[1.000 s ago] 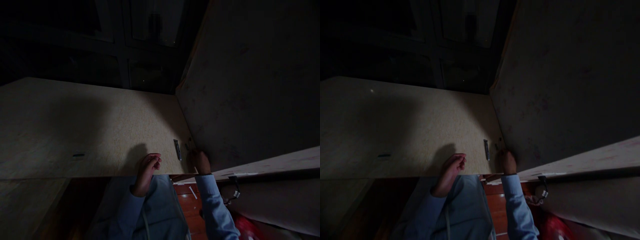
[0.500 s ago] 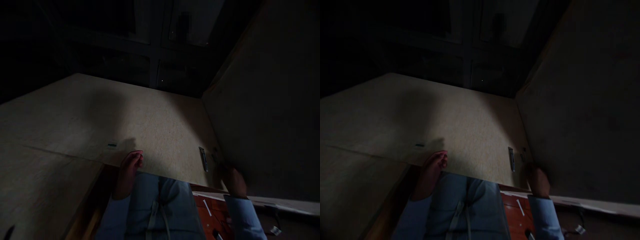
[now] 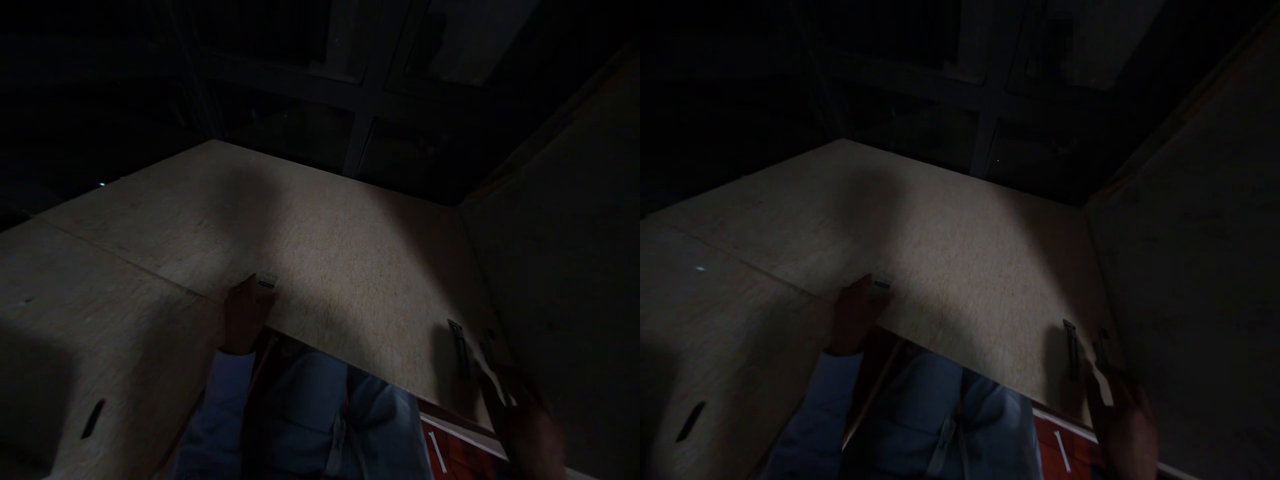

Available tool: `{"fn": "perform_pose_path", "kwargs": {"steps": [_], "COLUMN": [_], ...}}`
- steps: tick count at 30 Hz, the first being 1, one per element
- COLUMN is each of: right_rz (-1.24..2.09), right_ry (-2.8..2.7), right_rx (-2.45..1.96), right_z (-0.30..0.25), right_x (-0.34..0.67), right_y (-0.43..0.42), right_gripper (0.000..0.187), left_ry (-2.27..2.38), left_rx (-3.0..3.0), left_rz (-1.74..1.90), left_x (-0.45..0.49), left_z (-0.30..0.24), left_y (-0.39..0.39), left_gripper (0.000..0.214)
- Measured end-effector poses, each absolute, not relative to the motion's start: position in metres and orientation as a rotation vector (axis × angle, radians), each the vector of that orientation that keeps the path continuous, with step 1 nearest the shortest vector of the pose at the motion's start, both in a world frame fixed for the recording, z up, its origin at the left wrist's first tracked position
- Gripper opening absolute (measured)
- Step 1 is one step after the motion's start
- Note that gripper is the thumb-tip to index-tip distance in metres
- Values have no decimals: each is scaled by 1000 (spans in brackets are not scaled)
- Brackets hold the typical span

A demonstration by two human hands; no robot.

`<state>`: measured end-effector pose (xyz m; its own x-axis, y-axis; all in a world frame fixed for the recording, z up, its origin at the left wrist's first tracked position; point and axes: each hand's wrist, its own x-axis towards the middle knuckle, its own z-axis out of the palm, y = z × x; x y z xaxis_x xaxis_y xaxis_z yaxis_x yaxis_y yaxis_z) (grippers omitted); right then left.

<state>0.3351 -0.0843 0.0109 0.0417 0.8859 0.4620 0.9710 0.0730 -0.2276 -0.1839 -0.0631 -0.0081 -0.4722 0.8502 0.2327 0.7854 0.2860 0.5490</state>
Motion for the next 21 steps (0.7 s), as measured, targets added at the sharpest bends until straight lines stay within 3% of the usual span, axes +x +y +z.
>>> {"fn": "perform_pose_path", "kwargs": {"steps": [7,21], "right_rz": [-235,42], "right_ry": [-1925,-1732], "right_rx": [-1709,-1738], "right_z": [10,8], "right_x": [328,313], "right_y": [-74,-84], "right_gripper": [56,39], "left_ry": [2447,2343], "left_rx": [1532,1253], "left_rz": [995,1165], "left_x": [-176,-150], "left_z": [-14,0], "left_y": [-57,-57], "left_gripper": [60,81]}}
